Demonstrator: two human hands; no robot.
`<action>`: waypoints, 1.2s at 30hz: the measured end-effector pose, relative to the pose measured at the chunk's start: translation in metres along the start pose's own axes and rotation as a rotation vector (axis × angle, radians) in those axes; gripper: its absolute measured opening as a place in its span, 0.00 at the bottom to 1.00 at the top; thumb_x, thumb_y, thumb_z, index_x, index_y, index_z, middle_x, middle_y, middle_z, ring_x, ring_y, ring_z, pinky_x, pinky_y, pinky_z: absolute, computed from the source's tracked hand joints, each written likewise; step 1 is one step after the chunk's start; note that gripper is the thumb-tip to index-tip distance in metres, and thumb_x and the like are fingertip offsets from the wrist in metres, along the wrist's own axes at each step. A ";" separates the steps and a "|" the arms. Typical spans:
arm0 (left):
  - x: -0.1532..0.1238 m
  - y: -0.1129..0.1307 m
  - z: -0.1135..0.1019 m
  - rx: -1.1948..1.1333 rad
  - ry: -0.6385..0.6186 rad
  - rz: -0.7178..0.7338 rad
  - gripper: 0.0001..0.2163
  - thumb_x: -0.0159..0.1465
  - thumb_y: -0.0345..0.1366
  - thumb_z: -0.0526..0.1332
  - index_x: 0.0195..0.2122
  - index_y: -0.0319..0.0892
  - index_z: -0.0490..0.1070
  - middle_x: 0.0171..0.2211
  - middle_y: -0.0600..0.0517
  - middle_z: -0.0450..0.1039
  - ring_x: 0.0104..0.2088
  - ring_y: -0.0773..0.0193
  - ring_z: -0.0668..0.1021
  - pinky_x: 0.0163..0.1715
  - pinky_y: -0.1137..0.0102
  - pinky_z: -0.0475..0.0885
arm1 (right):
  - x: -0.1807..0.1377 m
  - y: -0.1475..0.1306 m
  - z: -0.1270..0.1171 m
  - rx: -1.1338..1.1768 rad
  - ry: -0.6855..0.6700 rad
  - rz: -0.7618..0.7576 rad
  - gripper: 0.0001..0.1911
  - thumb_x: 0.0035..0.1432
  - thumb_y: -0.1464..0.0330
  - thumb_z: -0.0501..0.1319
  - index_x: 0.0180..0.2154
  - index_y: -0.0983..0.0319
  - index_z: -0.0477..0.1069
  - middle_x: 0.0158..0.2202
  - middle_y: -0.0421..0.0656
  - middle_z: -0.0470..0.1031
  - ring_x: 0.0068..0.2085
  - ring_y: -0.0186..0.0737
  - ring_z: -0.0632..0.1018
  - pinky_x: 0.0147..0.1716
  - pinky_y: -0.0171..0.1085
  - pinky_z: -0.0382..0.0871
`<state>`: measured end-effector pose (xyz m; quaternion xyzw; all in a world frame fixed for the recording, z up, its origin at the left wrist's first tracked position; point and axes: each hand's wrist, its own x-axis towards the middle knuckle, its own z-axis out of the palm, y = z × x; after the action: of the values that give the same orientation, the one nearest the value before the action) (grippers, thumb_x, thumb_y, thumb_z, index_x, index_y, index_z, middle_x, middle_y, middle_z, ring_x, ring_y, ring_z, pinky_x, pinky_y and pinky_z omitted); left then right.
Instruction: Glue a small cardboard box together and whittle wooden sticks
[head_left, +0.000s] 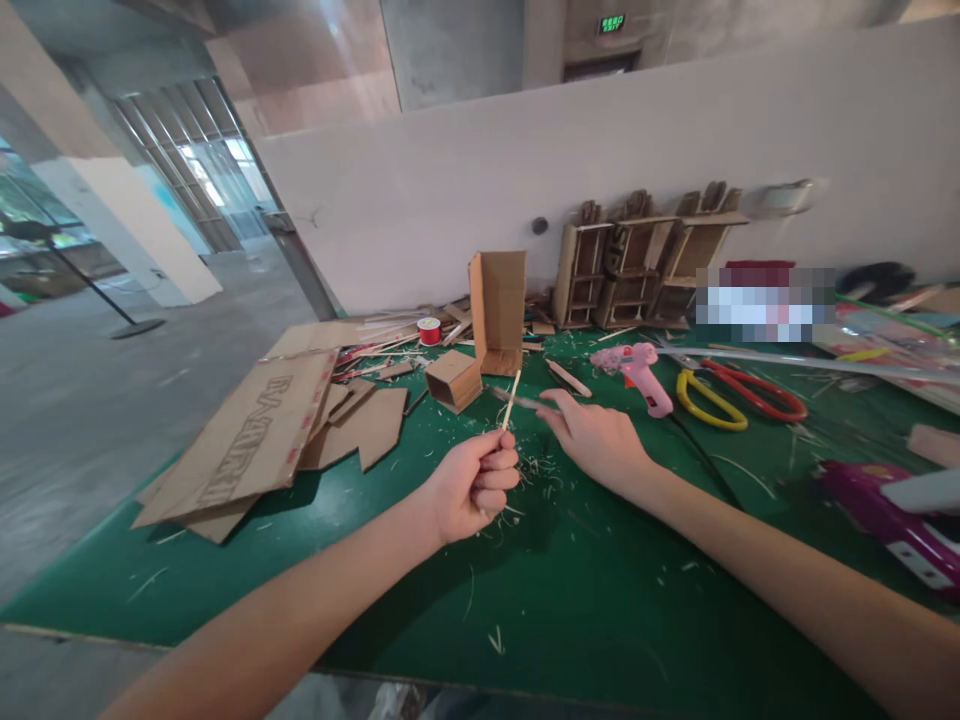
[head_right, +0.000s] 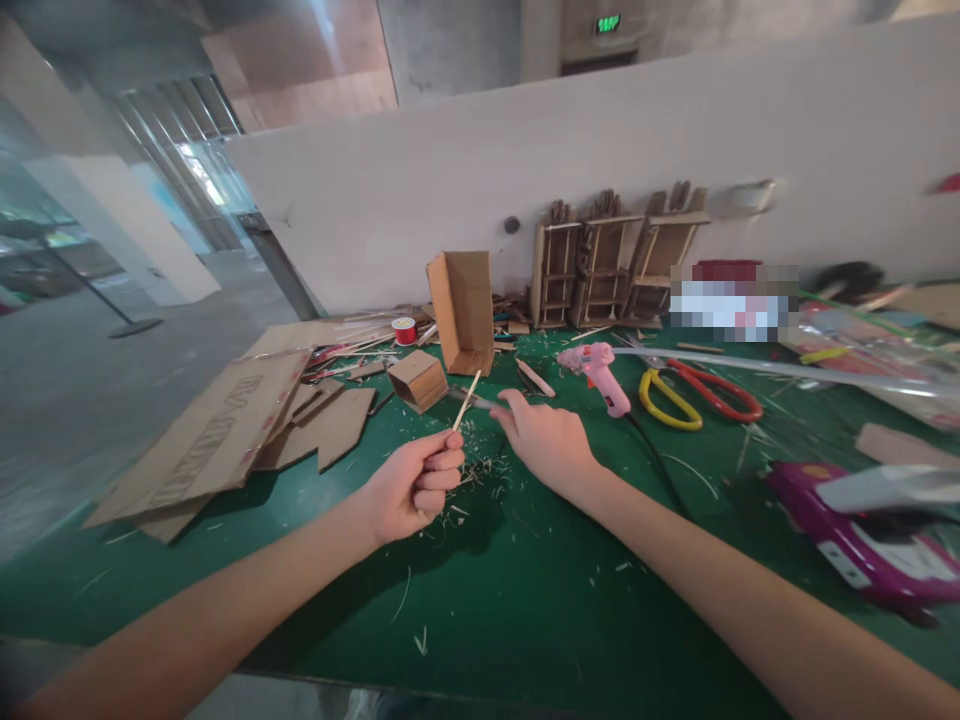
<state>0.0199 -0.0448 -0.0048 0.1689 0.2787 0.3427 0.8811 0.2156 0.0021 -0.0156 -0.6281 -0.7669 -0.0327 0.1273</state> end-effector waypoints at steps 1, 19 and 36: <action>0.000 0.000 -0.001 -0.012 -0.029 -0.027 0.11 0.69 0.35 0.50 0.29 0.39 0.59 0.20 0.61 0.39 0.14 0.77 0.49 0.11 0.81 0.37 | 0.001 0.004 -0.001 0.032 0.005 0.039 0.22 0.66 0.55 0.43 0.52 0.57 0.65 0.31 0.45 0.79 0.31 0.49 0.79 0.24 0.37 0.60; -0.004 -0.003 0.007 0.114 -0.009 0.200 0.07 0.68 0.34 0.53 0.32 0.39 0.62 0.21 0.61 0.47 0.16 0.78 0.53 0.12 0.82 0.45 | -0.007 0.014 -0.003 0.377 0.130 -0.098 0.18 0.64 0.57 0.48 0.46 0.59 0.68 0.24 0.41 0.75 0.22 0.40 0.73 0.22 0.35 0.57; -0.006 -0.003 0.004 0.030 -0.073 0.085 0.05 0.67 0.33 0.53 0.36 0.37 0.65 0.22 0.60 0.51 0.16 0.79 0.54 0.11 0.82 0.44 | -0.002 0.024 -0.005 0.401 0.199 0.097 0.20 0.64 0.56 0.46 0.46 0.61 0.68 0.26 0.43 0.76 0.25 0.41 0.75 0.23 0.36 0.60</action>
<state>0.0200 -0.0511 -0.0012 0.2062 0.2440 0.3694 0.8726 0.2399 0.0040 -0.0140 -0.6199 -0.7108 0.0645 0.3260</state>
